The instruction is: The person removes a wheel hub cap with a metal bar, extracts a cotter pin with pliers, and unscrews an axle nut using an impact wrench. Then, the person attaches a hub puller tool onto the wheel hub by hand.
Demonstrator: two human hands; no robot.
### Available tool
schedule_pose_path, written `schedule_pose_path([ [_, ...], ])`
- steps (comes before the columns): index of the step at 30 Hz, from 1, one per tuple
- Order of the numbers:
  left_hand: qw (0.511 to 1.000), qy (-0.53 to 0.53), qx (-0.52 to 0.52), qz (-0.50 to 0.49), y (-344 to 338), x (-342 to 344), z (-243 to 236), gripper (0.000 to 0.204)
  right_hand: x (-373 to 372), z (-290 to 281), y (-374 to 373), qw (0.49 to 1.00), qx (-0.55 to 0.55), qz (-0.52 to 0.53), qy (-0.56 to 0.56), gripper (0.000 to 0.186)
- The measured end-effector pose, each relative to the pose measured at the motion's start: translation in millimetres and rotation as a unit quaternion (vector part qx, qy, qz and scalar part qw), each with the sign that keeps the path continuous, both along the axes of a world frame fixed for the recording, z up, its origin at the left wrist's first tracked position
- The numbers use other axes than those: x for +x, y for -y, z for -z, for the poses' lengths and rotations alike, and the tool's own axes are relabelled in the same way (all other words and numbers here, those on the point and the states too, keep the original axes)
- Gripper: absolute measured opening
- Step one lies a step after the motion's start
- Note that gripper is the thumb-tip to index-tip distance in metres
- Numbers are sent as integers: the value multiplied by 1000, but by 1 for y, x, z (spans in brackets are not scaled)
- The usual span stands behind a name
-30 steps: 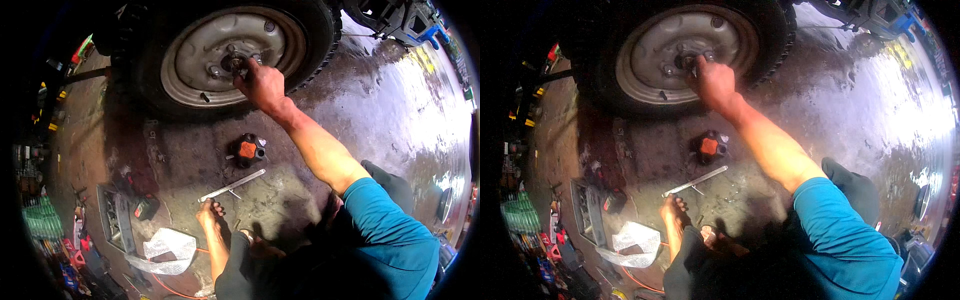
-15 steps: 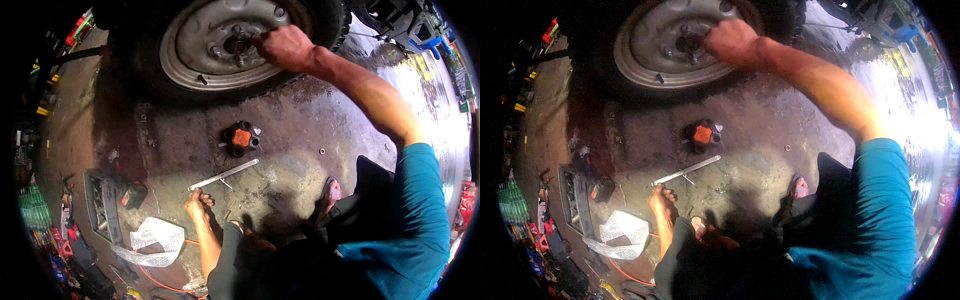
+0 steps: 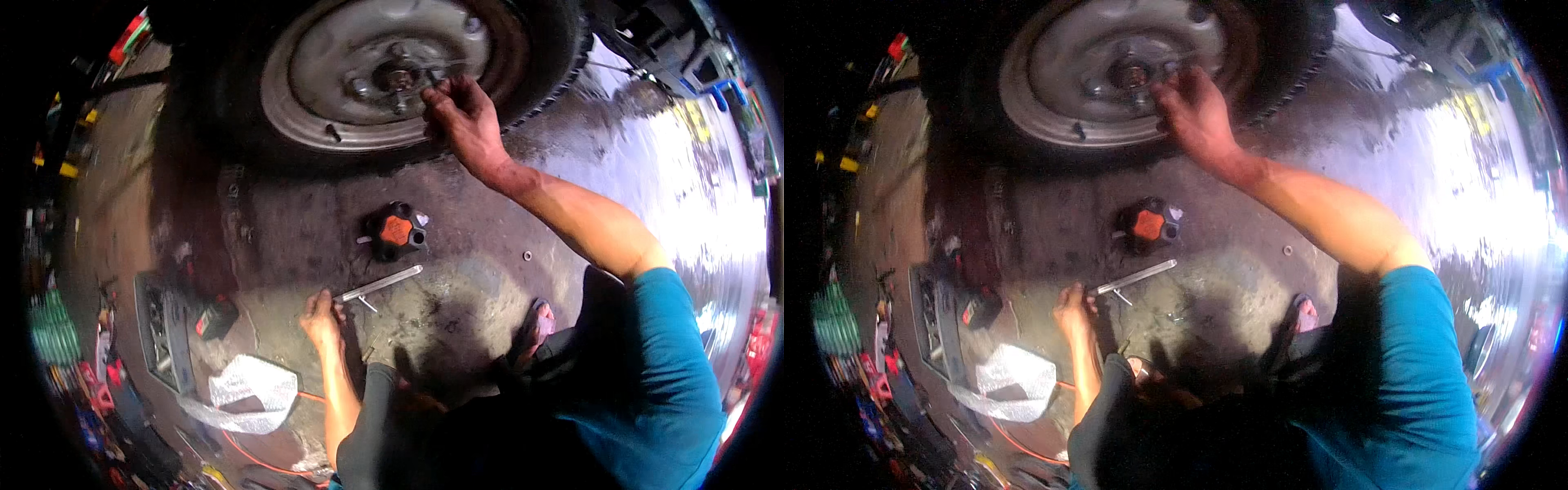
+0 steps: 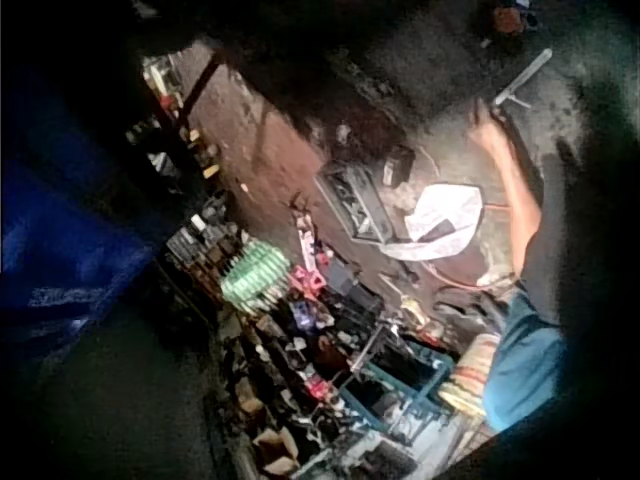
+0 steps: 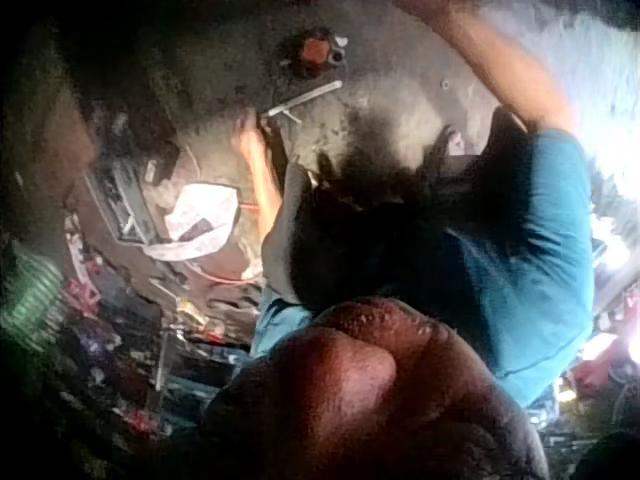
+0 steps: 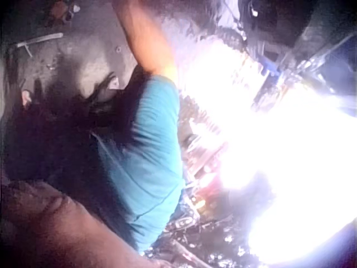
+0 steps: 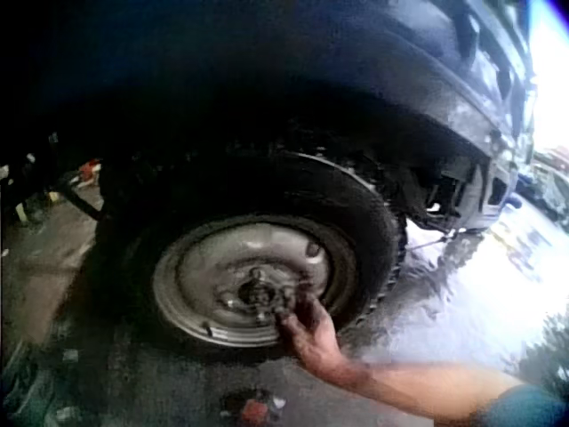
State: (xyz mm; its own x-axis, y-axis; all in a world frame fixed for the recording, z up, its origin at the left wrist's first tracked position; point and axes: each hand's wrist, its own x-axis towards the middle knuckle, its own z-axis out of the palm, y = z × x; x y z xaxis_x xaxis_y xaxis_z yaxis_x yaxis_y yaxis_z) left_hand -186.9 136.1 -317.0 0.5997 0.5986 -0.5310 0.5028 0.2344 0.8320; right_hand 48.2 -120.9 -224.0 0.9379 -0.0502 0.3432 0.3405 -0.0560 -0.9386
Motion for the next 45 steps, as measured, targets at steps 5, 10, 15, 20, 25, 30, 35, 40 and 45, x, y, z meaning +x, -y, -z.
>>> schedule_pose_path([
  [5,997,-25,40,64,14,0,14,18,3,-5,8,954,19,-13,-298,52],
  [10,969,-10,221,113,-9,-19,25,24,-9,3,-14,960,114,-27,-256,33],
  [15,936,18,347,64,-52,-48,4,28,-44,48,-49,955,10,-172,-241,28],
  [20,832,-100,538,88,-87,-88,-12,49,-77,115,-80,883,-260,-371,-118,22],
  [25,775,-265,571,-64,-121,-127,-40,71,-76,157,-98,859,-339,-383,-24,13],
  [30,832,-273,479,-60,-142,-178,12,54,-78,164,-125,877,-240,-417,-7,17],
  [35,881,-179,389,-200,-140,-208,15,32,-102,100,-171,822,-370,-420,-103,32],
  [40,813,-273,431,-281,-127,-321,-23,41,-100,120,-165,798,-416,-409,-150,34],
  [45,675,-644,313,-177,-56,-498,-73,36,-76,151,-144,828,-349,-425,-111,34],
])
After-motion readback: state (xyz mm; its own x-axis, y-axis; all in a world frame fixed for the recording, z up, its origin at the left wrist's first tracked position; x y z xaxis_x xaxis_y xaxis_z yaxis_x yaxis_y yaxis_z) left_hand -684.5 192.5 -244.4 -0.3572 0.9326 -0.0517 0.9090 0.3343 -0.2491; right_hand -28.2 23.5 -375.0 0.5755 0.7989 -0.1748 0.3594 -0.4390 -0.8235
